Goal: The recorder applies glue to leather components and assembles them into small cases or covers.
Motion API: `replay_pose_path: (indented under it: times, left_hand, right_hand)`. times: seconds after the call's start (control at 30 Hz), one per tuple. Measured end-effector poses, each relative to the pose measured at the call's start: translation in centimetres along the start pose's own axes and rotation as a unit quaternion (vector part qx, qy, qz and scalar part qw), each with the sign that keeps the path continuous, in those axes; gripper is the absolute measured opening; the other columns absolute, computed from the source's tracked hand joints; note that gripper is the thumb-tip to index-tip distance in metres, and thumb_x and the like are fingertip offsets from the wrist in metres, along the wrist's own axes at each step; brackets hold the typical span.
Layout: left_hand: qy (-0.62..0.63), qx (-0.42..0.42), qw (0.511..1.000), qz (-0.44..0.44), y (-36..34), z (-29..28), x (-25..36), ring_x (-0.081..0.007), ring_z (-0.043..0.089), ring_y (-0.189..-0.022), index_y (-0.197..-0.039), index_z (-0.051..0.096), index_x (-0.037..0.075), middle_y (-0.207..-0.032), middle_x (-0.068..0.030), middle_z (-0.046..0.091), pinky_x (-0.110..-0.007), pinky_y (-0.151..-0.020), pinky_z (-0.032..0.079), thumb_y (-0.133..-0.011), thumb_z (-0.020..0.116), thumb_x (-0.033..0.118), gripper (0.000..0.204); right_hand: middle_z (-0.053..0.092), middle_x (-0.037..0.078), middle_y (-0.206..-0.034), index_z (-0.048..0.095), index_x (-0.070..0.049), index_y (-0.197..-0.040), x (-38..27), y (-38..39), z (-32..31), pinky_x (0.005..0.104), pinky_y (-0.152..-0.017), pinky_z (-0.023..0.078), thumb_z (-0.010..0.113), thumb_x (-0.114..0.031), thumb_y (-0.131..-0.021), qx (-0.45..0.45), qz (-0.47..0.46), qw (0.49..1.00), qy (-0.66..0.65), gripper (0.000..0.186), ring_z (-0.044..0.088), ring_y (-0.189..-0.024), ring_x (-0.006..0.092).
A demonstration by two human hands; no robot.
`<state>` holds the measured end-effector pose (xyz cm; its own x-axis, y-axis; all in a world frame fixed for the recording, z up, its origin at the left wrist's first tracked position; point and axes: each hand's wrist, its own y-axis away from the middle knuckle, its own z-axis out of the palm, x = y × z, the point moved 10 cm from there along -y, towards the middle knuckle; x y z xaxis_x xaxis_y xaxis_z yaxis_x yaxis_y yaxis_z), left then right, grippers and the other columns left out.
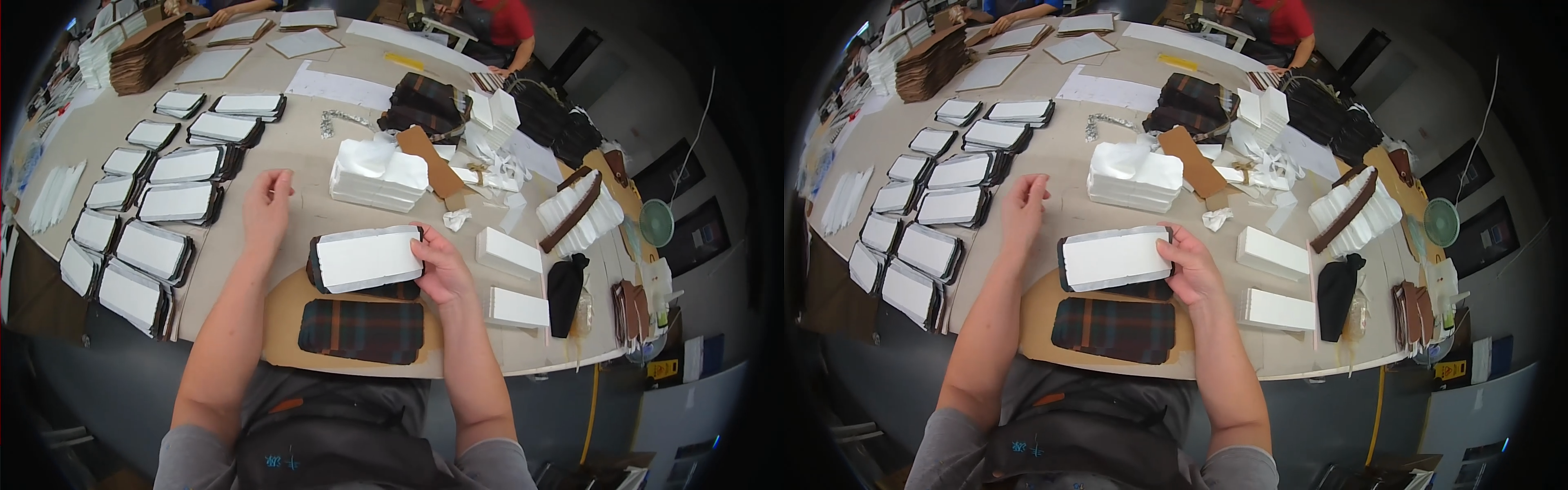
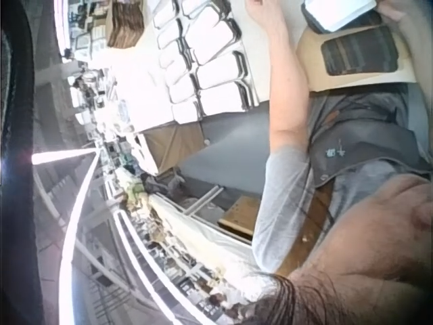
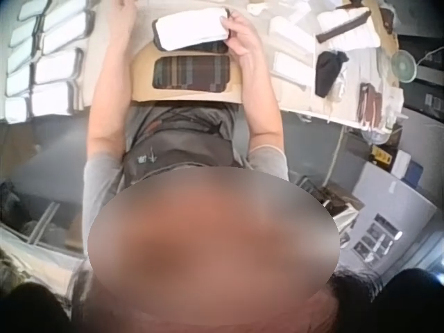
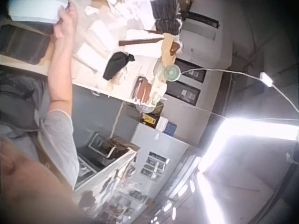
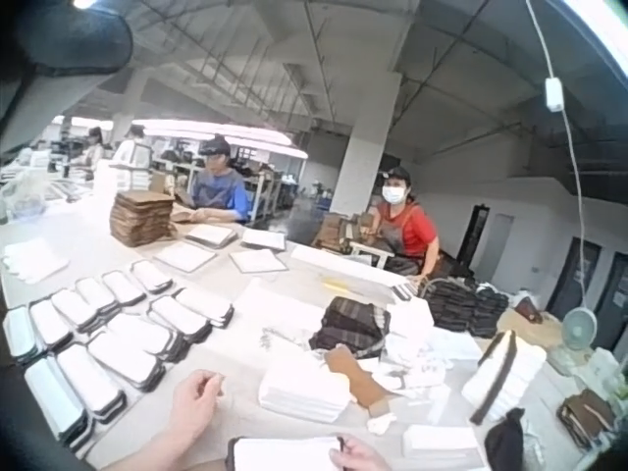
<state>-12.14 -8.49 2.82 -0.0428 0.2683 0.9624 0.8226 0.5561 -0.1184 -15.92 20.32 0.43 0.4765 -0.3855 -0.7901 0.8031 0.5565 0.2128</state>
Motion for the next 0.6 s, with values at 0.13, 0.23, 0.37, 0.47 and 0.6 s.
replay_pose_path:
  times: [0.13,0.23,0.37,0.47,0.6]
  left_hand:
    - [0.155,0.015,0.987,-0.039,1.7,-1.3,1.3,-0.0091,0.054,-0.078,-0.103,0.069,0.004,-0.089,-0.0018,0.066,-0.024,-0.073,0.042,-0.097,0.062,0.033,0.03]
    - [0.245,-0.204,0.94,-0.122,5.3,3.3,4.1,-0.0065,0.052,-0.081,-0.101,0.068,0.003,-0.09,-0.0008,0.065,-0.023,-0.075,0.041,-0.096,0.065,0.031,0.029]
    - [0.183,-0.261,0.947,-0.026,6.2,4.3,6.7,-0.0048,0.051,-0.077,-0.095,0.068,0.001,-0.085,0.0014,0.064,-0.024,-0.069,0.042,-0.093,0.07,0.024,0.023]
    - [0.144,-0.242,0.959,-0.002,5.8,3.6,6.8,-0.0058,0.051,-0.071,-0.092,0.067,0.0,-0.08,0.0022,0.063,-0.025,-0.064,0.042,-0.091,0.071,0.019,0.019]
    - [0.104,-0.191,0.974,0.06,5.1,2.8,7.9,-0.0093,0.052,-0.066,-0.09,0.067,-0.001,-0.072,-0.0014,0.062,-0.028,-0.061,0.044,-0.088,0.072,0.015,0.017]
  right_hand:
    - [0.065,0.004,-0.11,0.052,-0.007,-0.127,-2.8,1.1,0.3,0.034,-0.087,0.054,0.066,-0.006,-0.092,0.021,-0.102,0.993,-0.047,0.037,0.064,-0.102,0.0158]
    - [0.065,0.005,-0.11,0.052,-0.006,-0.125,-4.2,1.7,0.6,0.0324,-0.085,0.054,0.065,-0.005,-0.093,0.021,-0.168,0.985,-0.036,0.035,0.064,-0.1,0.0149]
    - [0.065,0.007,-0.109,0.052,-0.005,-0.124,-4.5,1.9,0.9,0.0309,-0.085,0.054,0.065,-0.004,-0.093,0.037,-0.224,0.974,0.025,0.034,0.064,-0.097,0.014]
    - [0.066,0.007,-0.107,0.053,-0.003,-0.123,-4.5,1.9,1.3,0.0291,-0.086,0.053,0.067,-0.005,-0.092,0.041,-0.241,0.969,0.046,0.033,0.064,-0.096,0.0129]
    - [0.069,0.007,-0.107,0.06,-0.001,-0.116,-4.2,1.8,2.2,0.0281,-0.086,0.051,0.07,-0.003,-0.09,0.062,-0.212,0.97,0.103,0.028,0.064,-0.096,0.0114]
